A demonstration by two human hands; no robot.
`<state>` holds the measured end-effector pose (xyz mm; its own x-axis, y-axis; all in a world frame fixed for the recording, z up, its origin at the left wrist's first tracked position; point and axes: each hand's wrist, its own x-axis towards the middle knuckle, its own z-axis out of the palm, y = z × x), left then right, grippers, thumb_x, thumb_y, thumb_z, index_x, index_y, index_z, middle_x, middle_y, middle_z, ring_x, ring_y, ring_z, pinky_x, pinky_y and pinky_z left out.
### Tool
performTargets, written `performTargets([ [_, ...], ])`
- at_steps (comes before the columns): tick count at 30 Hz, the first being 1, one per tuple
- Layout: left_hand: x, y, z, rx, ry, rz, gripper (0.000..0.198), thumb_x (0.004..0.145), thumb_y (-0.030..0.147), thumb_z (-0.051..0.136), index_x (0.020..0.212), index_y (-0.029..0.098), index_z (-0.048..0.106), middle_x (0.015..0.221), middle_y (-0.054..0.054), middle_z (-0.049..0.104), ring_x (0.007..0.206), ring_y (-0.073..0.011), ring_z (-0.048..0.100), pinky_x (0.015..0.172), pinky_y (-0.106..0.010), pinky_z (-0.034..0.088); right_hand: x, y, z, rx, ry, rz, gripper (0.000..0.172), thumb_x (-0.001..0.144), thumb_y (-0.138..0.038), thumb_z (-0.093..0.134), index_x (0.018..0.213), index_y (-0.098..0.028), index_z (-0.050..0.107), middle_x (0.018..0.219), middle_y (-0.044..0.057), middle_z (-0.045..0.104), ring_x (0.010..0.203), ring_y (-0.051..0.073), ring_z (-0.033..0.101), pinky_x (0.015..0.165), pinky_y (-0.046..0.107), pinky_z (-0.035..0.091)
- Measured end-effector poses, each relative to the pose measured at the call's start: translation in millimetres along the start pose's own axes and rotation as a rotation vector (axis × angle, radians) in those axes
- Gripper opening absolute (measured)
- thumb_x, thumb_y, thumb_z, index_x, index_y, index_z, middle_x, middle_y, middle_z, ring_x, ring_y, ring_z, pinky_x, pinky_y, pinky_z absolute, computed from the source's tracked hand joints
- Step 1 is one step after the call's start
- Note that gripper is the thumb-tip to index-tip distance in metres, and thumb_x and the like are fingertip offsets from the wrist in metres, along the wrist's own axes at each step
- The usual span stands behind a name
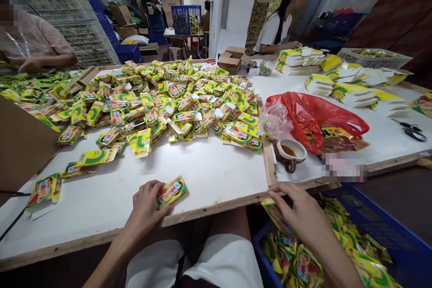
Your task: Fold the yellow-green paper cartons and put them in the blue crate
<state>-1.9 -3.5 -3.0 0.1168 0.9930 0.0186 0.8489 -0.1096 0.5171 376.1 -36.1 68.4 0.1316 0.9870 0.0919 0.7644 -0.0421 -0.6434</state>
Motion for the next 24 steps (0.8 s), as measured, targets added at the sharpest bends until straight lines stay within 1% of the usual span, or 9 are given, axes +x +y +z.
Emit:
performTargets([
  [3,9.8,7.9,-8.7,0.044,-0.037,0.188,0.041,0.07,0.01,0.057,0.108,0.027,0.061,0.109,-0.007,0.056,0.105,-0.0278,0.049,0.092,-0.049,0.034,-0.5,-18.6,17.2,0.041,-0.02,-0.069,0.017,0.08,-0.038,0.057,0.085,-0.025,0.067,0.097,0.007,0.068,0.095,0.027,0.061,0.086,0.039,0.045],
  [5,20.0,22.5,-12.9,0.034,-0.025,0.352,0.037,0.073,0.004,0.05,0.097,0.029,0.066,0.114,-0.007,0.053,0.11,-0.0275,0.045,0.094,-0.049,0.033,2.8,-50.1,60.5,0.199,-0.115,-0.143,0.017,0.082,-0.033,0.056,0.096,-0.025,0.063,0.105,0.007,0.066,0.103,0.025,0.058,0.092,0.039,0.043],
  [7,28.4,33.9,-12.9,-0.034,-0.055,0.458,0.034,0.078,0.005,0.048,0.093,0.028,0.067,0.12,-0.008,0.05,0.114,-0.027,0.042,0.094,-0.046,0.036,7.7,-81.0,109.1,0.338,-0.248,-0.207,0.033,0.078,-0.025,0.062,0.111,-0.026,0.057,0.113,0.006,0.063,0.107,0.024,0.056,0.093,0.037,0.042],
  [9,32.1,36.4,-7.6,-0.145,-0.097,0.473,0.034,0.08,0.007,0.049,0.101,0.028,0.064,0.123,-0.009,0.047,0.116,-0.0259,0.041,0.094,-0.044,0.04,12.6,-100.2,147.4,0.431,-0.365,-0.215,0.041,0.076,-0.015,0.06,0.114,-0.026,0.052,0.108,0.005,0.065,0.1,0.023,0.06,0.086,0.035,0.046],
  [11,30.6,31.2,1.0,-0.262,-0.032,0.379,0.036,0.08,0.012,0.053,0.112,0.027,0.058,0.127,-0.009,0.045,0.12,-0.0258,0.04,0.098,-0.045,0.038,16.3,-105.4,169.7,0.486,-0.384,-0.163,0.04,0.075,-0.01,0.057,0.111,-0.025,0.05,0.099,0.004,0.067,0.089,0.021,0.063,0.08,0.034,0.047],
  [14,22.7,22.9,12.7,-0.489,0.202,0.044,0.04,0.08,0.026,0.059,0.118,0.023,0.046,0.125,-0.012,0.048,0.119,-0.0262,0.045,0.099,-0.049,0.038,17.0,-100.0,181.4,0.656,-0.319,-0.051,0.037,0.078,-0.013,0.056,0.111,-0.025,0.044,0.095,0.003,0.067,0.085,0.02,0.064,0.077,0.032,0.049],
  [16,17.5,24.5,15.9,-0.74,0.19,-0.118,0.044,0.08,0.034,0.059,0.117,0.021,0.039,0.112,-0.011,0.057,0.105,-0.0234,0.057,0.091,-0.045,0.046,14.4,-98.3,182.9,0.813,-0.302,-0.029,0.038,0.08,-0.018,0.056,0.113,-0.026,0.039,0.098,0.004,0.066,0.088,0.019,0.064,0.076,0.031,0.051],
  [19,13.8,34.1,13.2,-1.028,0.059,-0.123,0.042,0.082,0.035,0.057,0.115,0.022,0.034,0.094,-0.006,0.065,0.089,-0.0192,0.064,0.08,-0.035,0.051,10.2,-101.5,181.3,0.88,-0.249,-0.074,0.033,0.084,-0.022,0.054,0.113,-0.026,0.039,0.105,0.005,0.063,0.095,0.017,0.063,0.083,0.032,0.05],
  [24,13.1,37.5,5.4,-0.982,-0.037,-0.037,0.039,0.085,0.03,0.053,0.12,0.023,0.038,0.095,-0.005,0.067,0.088,-0.0177,0.065,0.076,-0.03,0.051,15.5,-97.7,171.1,0.801,-0.241,-0.136,0.028,0.085,-0.023,0.053,0.113,-0.024,0.048,0.099,0.004,0.061,0.087,0.016,0.063,0.08,0.03,0.05],
])
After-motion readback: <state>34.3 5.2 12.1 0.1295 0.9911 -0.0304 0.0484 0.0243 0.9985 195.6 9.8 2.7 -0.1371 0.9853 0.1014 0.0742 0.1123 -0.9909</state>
